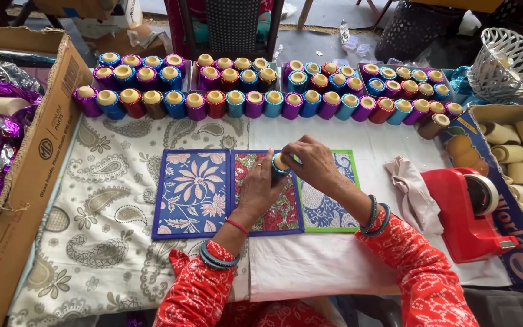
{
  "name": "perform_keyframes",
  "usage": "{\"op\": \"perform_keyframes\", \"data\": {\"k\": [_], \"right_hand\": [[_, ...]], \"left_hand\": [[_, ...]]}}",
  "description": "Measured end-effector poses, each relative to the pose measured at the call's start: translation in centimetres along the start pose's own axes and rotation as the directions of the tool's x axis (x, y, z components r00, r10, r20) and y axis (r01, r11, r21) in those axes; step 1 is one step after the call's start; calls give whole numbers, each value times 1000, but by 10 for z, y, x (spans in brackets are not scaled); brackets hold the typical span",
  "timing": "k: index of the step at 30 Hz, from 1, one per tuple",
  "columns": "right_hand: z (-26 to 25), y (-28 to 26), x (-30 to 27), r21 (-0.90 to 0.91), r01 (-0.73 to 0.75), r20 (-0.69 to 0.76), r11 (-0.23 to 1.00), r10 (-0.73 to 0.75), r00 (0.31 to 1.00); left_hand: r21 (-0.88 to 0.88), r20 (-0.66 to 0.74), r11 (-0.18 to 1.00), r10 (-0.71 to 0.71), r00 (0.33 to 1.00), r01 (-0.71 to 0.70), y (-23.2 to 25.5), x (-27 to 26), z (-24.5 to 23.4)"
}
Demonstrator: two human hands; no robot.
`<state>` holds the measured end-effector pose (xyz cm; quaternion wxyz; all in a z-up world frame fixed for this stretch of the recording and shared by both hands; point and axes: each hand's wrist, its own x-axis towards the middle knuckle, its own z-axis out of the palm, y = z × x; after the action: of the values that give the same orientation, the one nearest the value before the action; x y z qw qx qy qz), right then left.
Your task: Wrapping small cylindrical decorative objects in colored foil and organizing them into a tray.
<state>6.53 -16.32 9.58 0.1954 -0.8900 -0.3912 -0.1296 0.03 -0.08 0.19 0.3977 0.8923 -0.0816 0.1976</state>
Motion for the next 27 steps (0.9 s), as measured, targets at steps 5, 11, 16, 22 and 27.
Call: {"op": "perform_keyframes", "data": {"k": [5, 11, 16, 22, 27], "right_hand": [[0, 1, -4, -27, 74, 13, 997, -74, 997], [-18, -3, -4, 106, 245, 87, 964, -254, 963], [-14, 0, -7, 199, 255, 91, 946, -277, 957], [-6, 7, -8, 224, 160, 72, 961, -180, 981], [7, 13, -17, 188, 106, 51, 976, -118, 992]], "left_hand": [[3, 2, 1000, 0, 1000, 0, -3, -1, 3], [-15, 50, 998, -66, 997, 67, 6, 1, -5], [15, -4, 999, -33, 999, 33, 0, -2, 3], [1, -2, 1000, -6, 1000, 6, 4, -1, -3], [1, 30, 999, -39, 999, 39, 8, 0, -6]]}}
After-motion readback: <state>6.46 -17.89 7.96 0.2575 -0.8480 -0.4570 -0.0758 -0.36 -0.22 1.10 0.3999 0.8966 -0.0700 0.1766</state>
